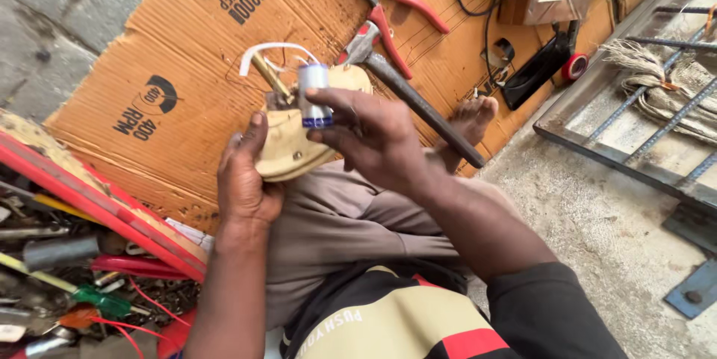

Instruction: The person sits on the floor with a ceiling fan motor housing on their lap and works on its wiring and central shaft by hand. They thread and twist wires, fit a cylindrical capacitor into the housing, pick small hardware from a container of parts, and press components into place on the assembly.

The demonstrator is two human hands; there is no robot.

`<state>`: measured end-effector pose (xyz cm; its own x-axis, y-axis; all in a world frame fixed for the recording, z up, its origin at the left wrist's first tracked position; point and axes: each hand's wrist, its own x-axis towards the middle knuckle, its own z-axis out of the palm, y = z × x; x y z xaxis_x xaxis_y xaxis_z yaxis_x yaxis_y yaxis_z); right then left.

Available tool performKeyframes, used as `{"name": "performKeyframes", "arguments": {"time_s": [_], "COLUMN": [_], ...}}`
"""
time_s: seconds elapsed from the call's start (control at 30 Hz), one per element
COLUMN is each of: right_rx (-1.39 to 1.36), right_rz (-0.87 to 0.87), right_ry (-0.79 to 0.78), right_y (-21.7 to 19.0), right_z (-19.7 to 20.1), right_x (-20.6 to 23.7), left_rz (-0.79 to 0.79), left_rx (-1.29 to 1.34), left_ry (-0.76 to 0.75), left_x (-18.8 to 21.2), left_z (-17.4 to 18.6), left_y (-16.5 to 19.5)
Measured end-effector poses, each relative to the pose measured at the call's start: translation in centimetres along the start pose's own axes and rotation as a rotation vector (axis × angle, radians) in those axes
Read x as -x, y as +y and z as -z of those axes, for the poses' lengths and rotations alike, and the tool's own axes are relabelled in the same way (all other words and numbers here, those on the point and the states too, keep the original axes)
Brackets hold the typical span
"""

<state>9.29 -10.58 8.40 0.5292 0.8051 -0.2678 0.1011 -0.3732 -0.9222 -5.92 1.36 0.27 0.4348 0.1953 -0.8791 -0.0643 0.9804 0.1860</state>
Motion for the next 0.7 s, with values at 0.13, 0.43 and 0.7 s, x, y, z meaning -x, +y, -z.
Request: {"name": "performKeyframes", "arguments": {"time_s": [0.13,0.43,0.7], "right_rx": [-0.32,-0.697,-0.801], "right_rz": [-0.196,-0.266,-0.412], "right_ry": [0.236,0.172,0.134], "right_y": [1.9,7.3,8.9], "right_z": [-1.8,0.3,-0.7], "right_x": [2.3,3.3,2.5], "left_rz": [-0.078,-0.188,-0.188], "left_rx": [-0.011,0.022,-0.213], "left_ry": [0.105,0.209,0.285], "left_x": [-0.7,-0.7,-0.3], "left_z": [0.5,-0.7,0.5], "left_y": [-1.8,-4.6,-3.8]}}
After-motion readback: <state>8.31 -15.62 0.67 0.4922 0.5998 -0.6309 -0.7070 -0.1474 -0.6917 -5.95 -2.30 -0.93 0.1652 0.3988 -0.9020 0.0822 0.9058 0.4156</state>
